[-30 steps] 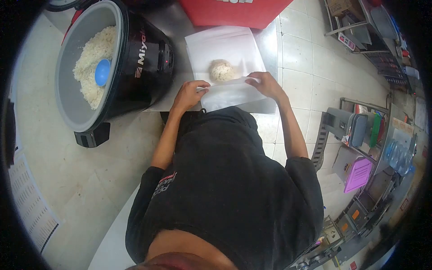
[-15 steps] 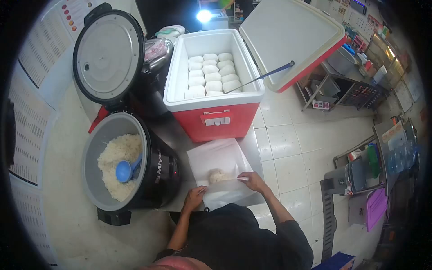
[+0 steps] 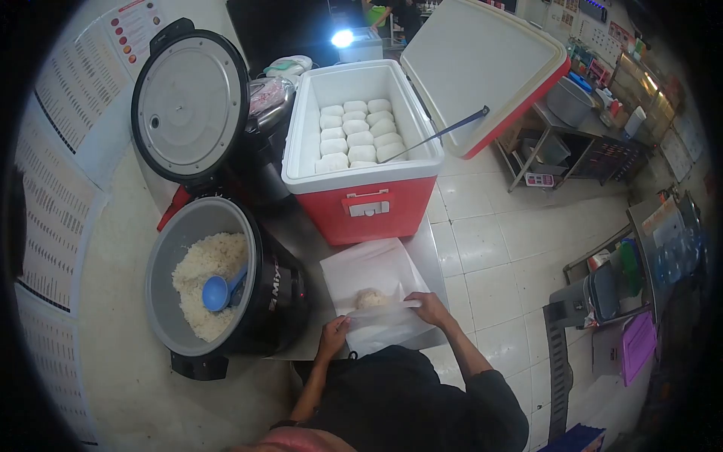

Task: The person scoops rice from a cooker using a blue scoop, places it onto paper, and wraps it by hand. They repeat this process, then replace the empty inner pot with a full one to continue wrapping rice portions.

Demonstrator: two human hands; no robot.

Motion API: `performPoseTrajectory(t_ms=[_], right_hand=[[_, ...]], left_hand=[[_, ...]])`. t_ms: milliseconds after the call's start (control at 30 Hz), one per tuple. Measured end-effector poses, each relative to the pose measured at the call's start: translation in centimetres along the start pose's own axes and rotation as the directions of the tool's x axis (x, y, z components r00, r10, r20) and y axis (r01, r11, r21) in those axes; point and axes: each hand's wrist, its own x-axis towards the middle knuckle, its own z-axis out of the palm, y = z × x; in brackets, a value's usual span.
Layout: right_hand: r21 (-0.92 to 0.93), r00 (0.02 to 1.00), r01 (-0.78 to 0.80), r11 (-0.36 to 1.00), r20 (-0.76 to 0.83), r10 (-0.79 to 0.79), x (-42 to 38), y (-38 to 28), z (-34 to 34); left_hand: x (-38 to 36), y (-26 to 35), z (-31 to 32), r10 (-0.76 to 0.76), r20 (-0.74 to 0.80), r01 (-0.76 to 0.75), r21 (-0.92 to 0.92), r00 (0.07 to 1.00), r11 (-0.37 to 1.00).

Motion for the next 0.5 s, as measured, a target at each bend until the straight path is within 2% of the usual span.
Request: performPoseTrajectory(t_ms=[133, 200, 300, 400, 500], right_hand=[[0.026, 0.999, 0.048, 0.999, -0.012, -0.047, -0.2, -0.3, 0.0], [-0.089, 0.981, -0.175, 0.981, -0.104, 0.166, -0.3, -1.3, -0.1], [-0.046, 0.988, -0.089, 0.995, -0.134, 0.082, -0.2, 0.2, 0.5], [-0.034, 0.988, -0.065, 0.997, -0.145, 0.059, -0.3, 0.1, 0.7], [-0.011, 0.986, -0.101, 0.995, -0.135, 0.098, -0.6, -1.1, 0.5]], left_hand=[[-0.1, 1.2, -0.5, -0.022, 0.013, 0.022, 0.034, 1.0, 0.999], [-0.1, 1.2, -0.6, -0.031, 0.015, 0.031, 0.032, 0.999, 0.999], [-0.1, 0.7, -0.6, -0.068, 0.021, 0.067, 0.054, 0.997, 0.996], [0.0, 0.5, -0.5, -0.031, 0.013, 0.03, 0.072, 0.999, 0.997], [-0.2, 0.6, -0.4, -0.033, 0.012, 0.032, 0.054, 0.999, 0.998]])
